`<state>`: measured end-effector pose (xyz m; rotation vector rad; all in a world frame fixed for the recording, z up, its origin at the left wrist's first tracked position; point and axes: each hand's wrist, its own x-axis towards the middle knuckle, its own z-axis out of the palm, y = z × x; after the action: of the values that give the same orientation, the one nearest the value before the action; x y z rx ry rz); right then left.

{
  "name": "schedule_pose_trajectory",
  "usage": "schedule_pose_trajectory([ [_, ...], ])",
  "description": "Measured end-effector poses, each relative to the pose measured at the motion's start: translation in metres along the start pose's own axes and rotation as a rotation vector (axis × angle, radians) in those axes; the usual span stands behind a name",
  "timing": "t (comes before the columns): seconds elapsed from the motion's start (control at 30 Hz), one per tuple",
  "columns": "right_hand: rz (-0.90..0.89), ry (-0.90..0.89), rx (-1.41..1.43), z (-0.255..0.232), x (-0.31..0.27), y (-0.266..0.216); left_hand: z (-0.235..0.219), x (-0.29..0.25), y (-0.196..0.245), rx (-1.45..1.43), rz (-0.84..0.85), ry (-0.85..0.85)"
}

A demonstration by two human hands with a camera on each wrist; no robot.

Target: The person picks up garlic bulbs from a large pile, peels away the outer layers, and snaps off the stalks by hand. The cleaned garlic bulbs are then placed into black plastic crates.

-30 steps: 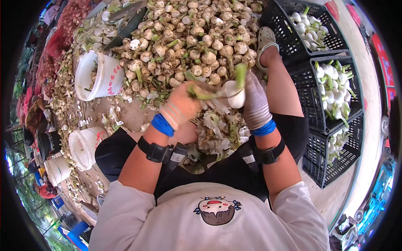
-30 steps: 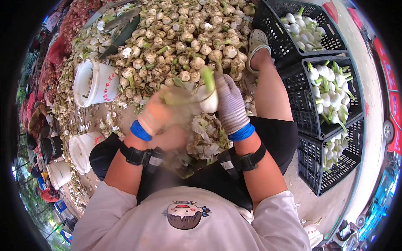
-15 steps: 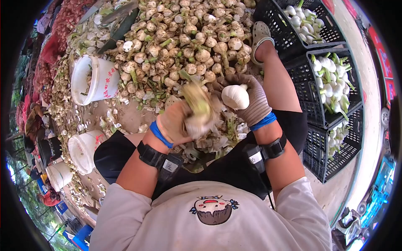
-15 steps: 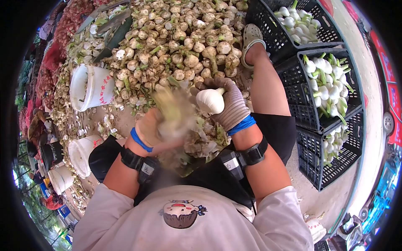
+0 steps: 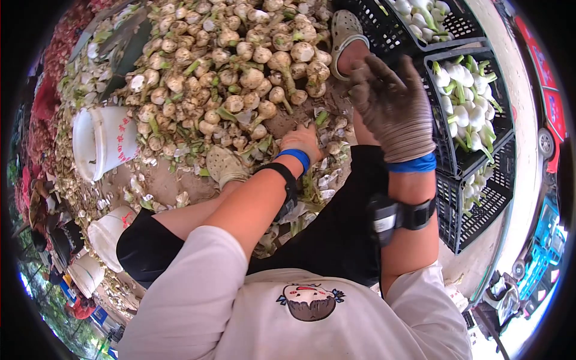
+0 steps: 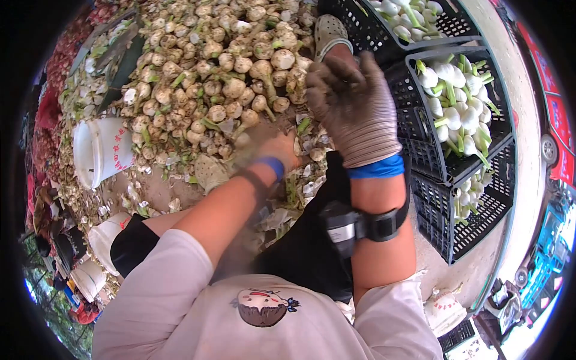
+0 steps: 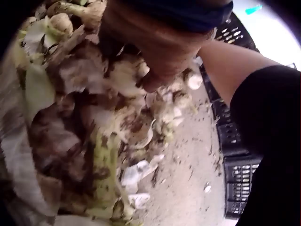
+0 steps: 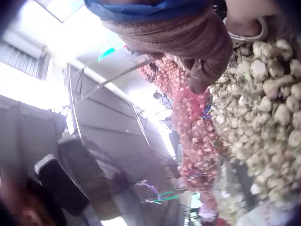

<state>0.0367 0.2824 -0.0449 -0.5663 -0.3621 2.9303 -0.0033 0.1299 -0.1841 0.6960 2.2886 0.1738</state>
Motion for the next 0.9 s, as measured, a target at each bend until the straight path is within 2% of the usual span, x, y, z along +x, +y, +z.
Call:
schedule_pose_trajectory([
  [0.07, -0.115, 0.236, -0.421, 0.024, 0.001, 0.017, 0.009, 0.014, -0.004, 0.128, -0.002, -0.176],
  [0.1, -0.131, 0.195, -0.694, 0.006, 0.01, 0.019, 0.013, 0.016, -0.009, 0.024, -0.029, -0.113],
  [0.13, -0.26, 0.16, -1.049, 0.015, 0.001, 0.026, 0.019, 0.018, -0.019, 0.033, -0.025, -0.121],
  [0.2, -0.293, 0.178, -1.717, -0.003, 0.007, 0.033, 0.022, 0.017, -0.046, -0.812, -0.063, -0.066],
  [0.23, -0.17, 0.224, -1.916, -0.002, 0.009, 0.037, 0.004, 0.007, -0.052, -0.665, 0.095, -0.127],
  [0.27, -0.04, 0.267, -2.111, 0.001, 0.01, 0.043, -0.008, -0.009, -0.062, -1.229, 0.051, -0.164],
  [0.3, 0.129, 0.295, -2.258, 0.006, 0.01, 0.054, -0.017, -0.017, -0.068, -1.203, 0.026, -0.162],
  [0.37, 0.341, 0.312, -2.299, -0.009, 0.019, 0.077, -0.03, -0.034, -0.077, -1.175, 0.001, -0.134],
  [0.4, 0.413, 0.303, -2.324, -0.02, 0.023, 0.083, -0.034, -0.046, -0.077, -1.048, 0.003, 0.048],
  [0.43, 0.397, 0.291, -2.331, -0.033, 0.027, 0.085, -0.035, -0.057, -0.078, -0.92, 0.005, 0.222],
  [0.47, 0.425, 0.359, -2.343, -0.046, 0.033, 0.084, -0.035, -0.065, -0.085, -0.922, 0.008, 0.236],
  [0.5, 0.455, 0.432, -2.351, -0.058, 0.038, 0.084, -0.035, -0.072, -0.097, -0.897, -0.07, 0.212],
  [0.53, 0.447, 0.433, -2.355, -0.071, 0.042, 0.086, -0.035, -0.079, -0.107, -0.871, -0.147, 0.185],
  [0.57, 0.424, 0.36, -2.338, -0.081, 0.046, 0.088, -0.057, -0.099, -0.103, -0.656, -0.221, 0.153],
  [0.63, 0.335, 0.235, -2.28, -0.091, 0.058, 0.102, -0.037, -0.105, -0.128, -0.753, -0.237, 0.189],
  [0.67, 0.184, 0.189, -2.287, -0.082, 0.058, 0.117, -0.016, -0.101, -0.148, -0.847, -0.257, 0.219],
  [0.7, 0.152, 0.099, -2.28, -0.08, 0.064, 0.133, 0.025, -0.086, -0.181, -0.706, 0.045, 0.327],
  [0.73, 0.117, 0.01, -2.267, -0.079, 0.073, 0.149, 0.028, -0.095, -0.185, -0.707, 0.033, 0.336],
  [0.8, 0.146, -0.061, -2.41, -0.083, 0.09, 0.178, 0.039, -0.12, -0.188, 0.161, 0.376, 0.233],
  [0.83, 0.204, -0.033, -2.434, -0.084, 0.097, 0.187, 0.058, -0.114, -0.198, -0.754, 0.316, 0.258],
  [0.87, 0.271, -0.003, -2.454, -0.083, 0.1, 0.196, 0.038, -0.119, -0.187, -0.753, 0.295, 0.262],
  [0.9, 0.146, 0.061, -2.5, -0.083, 0.1, 0.204, 0.017, -0.124, -0.176, -0.85, 0.101, 0.18],
])
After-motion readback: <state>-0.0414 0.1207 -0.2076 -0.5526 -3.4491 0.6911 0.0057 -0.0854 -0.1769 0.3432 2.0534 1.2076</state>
